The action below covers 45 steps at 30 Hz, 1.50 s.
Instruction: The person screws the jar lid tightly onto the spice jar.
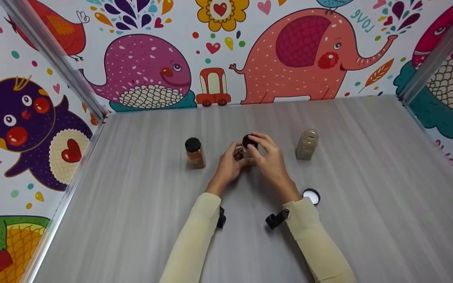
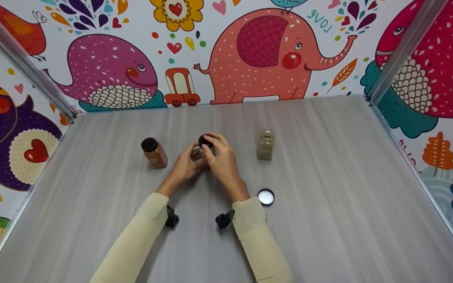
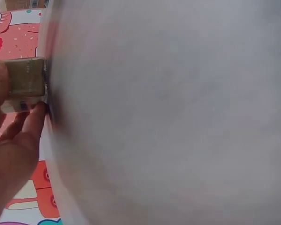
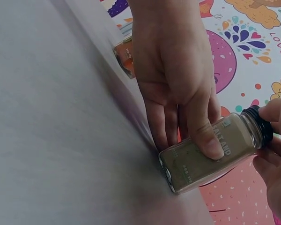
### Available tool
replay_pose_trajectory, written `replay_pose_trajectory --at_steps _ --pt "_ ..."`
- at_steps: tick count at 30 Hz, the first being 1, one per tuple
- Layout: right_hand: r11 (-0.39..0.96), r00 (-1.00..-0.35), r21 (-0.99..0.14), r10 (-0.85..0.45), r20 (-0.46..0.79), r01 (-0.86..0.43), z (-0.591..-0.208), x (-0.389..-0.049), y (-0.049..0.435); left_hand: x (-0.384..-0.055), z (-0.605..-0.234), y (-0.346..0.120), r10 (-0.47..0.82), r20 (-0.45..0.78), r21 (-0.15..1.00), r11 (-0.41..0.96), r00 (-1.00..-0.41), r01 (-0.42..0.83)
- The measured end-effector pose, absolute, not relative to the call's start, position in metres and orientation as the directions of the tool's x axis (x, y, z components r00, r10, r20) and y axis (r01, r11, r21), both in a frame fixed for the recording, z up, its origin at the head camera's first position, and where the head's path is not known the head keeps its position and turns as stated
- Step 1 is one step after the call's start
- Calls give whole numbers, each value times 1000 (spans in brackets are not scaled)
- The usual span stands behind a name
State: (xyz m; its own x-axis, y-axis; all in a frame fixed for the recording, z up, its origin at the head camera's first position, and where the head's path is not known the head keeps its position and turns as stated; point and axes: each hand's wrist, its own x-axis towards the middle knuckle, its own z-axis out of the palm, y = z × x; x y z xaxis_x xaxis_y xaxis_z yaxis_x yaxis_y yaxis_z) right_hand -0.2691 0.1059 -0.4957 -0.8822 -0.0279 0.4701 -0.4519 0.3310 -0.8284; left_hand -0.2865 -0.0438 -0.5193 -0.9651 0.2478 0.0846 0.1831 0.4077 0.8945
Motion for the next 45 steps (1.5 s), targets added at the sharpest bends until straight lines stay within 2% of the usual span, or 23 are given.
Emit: replay_pose_trajectory --at_steps 8,23,34,41,45 --pt "356 -887 -826 -17 462 -437 -495 -268 106 -286 -520 -44 244 107 886 417 -964 204" --pt "355 -875 -816 -7 485 -455 -497 -269 106 -284 -521 -44 231 76 878 446 -970 175" --pt "305 -888 -846 -2 459 -438 -496 -268 106 -285 -522 -43 221 95 875 446 -971 187" --pt "293 -905 -870 37 424 -396 -461 -246 97 -286 -522 -44 223 100 875 445 -970 192" --pt "285 -910 -878 44 412 -384 -460 -247 98 -285 -521 -44 229 90 882 434 -969 184"
